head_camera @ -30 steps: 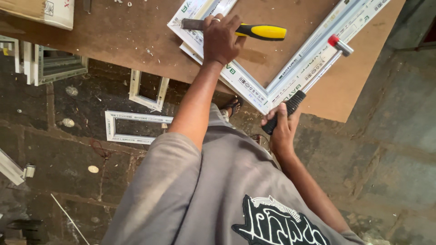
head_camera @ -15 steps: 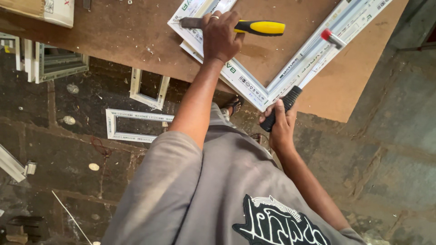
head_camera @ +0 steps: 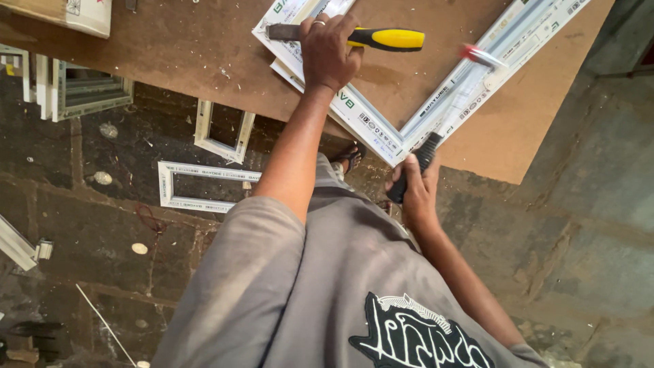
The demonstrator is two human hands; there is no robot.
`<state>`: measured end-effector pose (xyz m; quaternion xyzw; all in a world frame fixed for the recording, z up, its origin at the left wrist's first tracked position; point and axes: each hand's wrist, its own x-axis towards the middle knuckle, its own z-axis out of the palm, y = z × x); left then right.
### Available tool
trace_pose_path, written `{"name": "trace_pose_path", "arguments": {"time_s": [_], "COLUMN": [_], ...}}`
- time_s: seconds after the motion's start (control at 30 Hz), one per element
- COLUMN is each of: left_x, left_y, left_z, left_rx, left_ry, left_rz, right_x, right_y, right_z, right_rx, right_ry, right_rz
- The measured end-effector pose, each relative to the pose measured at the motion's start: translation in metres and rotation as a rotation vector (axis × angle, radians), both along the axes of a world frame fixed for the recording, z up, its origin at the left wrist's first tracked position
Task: The person assembles a white window frame by joining profile pieces on a workbench. They use a rubber mallet to tap the corners together and a utility knife to trim excess material from the joints. The person repeatedly repositions the frame and trims different corners throughout the clip.
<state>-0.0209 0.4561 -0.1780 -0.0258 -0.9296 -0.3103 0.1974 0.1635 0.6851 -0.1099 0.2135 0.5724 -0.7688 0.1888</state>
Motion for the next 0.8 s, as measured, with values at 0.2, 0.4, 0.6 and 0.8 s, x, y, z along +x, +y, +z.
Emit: {"name": "trace_pose_path", "arguments": {"time_s": [0.2, 0.4, 0.6, 0.8], "left_x": [-0.001, -0.002, -0.001, -0.003], "left_y": [-0.002, -0.003, -0.003, -0.008], "left_z": [0.0, -0.001, 0.0, 0.001], "left_rx": [0.008, 0.005, 0.02, 0.027], "left_ry": [0.041, 0.012, 0.037, 0.102], "left_rz": [0.016, 0.041, 0.062, 0.078], "right_x": [0.0, -0.004, -0.007, -0.013], "right_y": [-0.004, -0.005, -0.001, -0.001], "right_z": [0.001, 0.002, 0.004, 0.006], "right_rx": [-0.025, -0.04, -0.061, -0.047], "right_ry": [0.081, 0.034, -0.007, -0.009], "right_rz": [-0.071, -0.103, -0.026, 0.037]}}
